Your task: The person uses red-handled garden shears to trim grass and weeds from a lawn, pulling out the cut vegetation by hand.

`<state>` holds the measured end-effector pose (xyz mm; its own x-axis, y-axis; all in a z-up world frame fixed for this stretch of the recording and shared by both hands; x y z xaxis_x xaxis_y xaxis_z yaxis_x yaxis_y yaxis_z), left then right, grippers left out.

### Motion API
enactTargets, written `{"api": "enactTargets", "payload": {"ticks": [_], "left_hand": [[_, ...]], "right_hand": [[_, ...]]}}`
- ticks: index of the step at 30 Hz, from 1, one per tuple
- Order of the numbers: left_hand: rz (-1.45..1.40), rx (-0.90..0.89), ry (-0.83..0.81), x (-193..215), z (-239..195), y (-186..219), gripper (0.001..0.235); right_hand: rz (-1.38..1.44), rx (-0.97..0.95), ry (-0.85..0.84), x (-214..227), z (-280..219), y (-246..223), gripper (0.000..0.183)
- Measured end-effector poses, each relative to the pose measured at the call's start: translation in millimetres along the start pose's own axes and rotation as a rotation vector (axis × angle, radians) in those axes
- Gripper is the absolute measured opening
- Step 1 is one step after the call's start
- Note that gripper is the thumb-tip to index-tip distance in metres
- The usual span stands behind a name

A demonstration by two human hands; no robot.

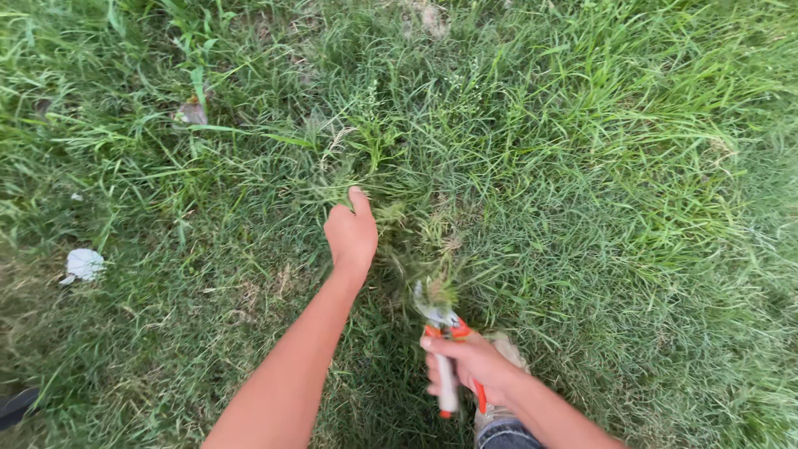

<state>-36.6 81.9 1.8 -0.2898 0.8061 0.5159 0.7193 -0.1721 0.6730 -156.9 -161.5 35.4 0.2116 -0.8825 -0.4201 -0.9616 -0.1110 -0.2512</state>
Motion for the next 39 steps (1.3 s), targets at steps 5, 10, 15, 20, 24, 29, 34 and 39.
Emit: {"api": "enactTargets", "payload": {"ticks": [5, 10, 15, 20, 24, 29, 34, 39], "left_hand": [[-0.242, 0.208, -0.025, 26.6, -0.3, 5.0, 0.051], [-0.116, 0.086, -0.112, 61.8, -18.2, 6.9, 0.056], [0.049, -0.039, -0.083, 70.6, -5.8, -11.5, 0.055], [0.199, -0.113, -0.109, 44.7, 23.8, -44.0, 0.07], [0.254, -0.197, -0.151, 29.5, 3.2, -28.0, 0.071], [0.344, -0.239, -0.202, 21.9, -16.4, -25.4, 0.074], [0.447, -0.229, -0.339, 39.3, -52.0, 12.4, 0.075], [0.562, -0.392, -0.362, 9.5, -18.3, -13.9, 0.042]], "right_hand": [[-0.036, 0.008, -0.107, -43.4, 34.0, -34.6, 0.028], [0.003, 0.127, -0.014, -54.1, 111.2, -49.6, 0.042], [-0.123, 0.211, 0.116, -66.9, 51.6, -31.1, 0.028], [-0.143, 0.152, 0.093, -70.7, -13.9, 3.8, 0.029], [-0.067, 0.117, 0.036, -51.2, 3.7, 8.4, 0.022], [-0.008, 0.169, -0.053, -60.5, 42.7, -35.3, 0.032], [-0.033, 0.161, -0.031, -47.0, 106.5, -69.3, 0.025], [-0.136, 0.242, 0.198, -43.2, 118.0, -54.7, 0.013]]}}
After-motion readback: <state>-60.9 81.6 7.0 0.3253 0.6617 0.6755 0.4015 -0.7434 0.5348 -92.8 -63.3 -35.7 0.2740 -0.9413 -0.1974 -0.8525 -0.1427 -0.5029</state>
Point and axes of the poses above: each hand's wrist, its own z-axis towards the middle knuckle, its own x-axis out of the back of the hand, y = z × x, the point moved 1 cm from there along z, towards the middle knuckle, and after that the axes turned 5 degrees about -y, right-handed, at the moved point
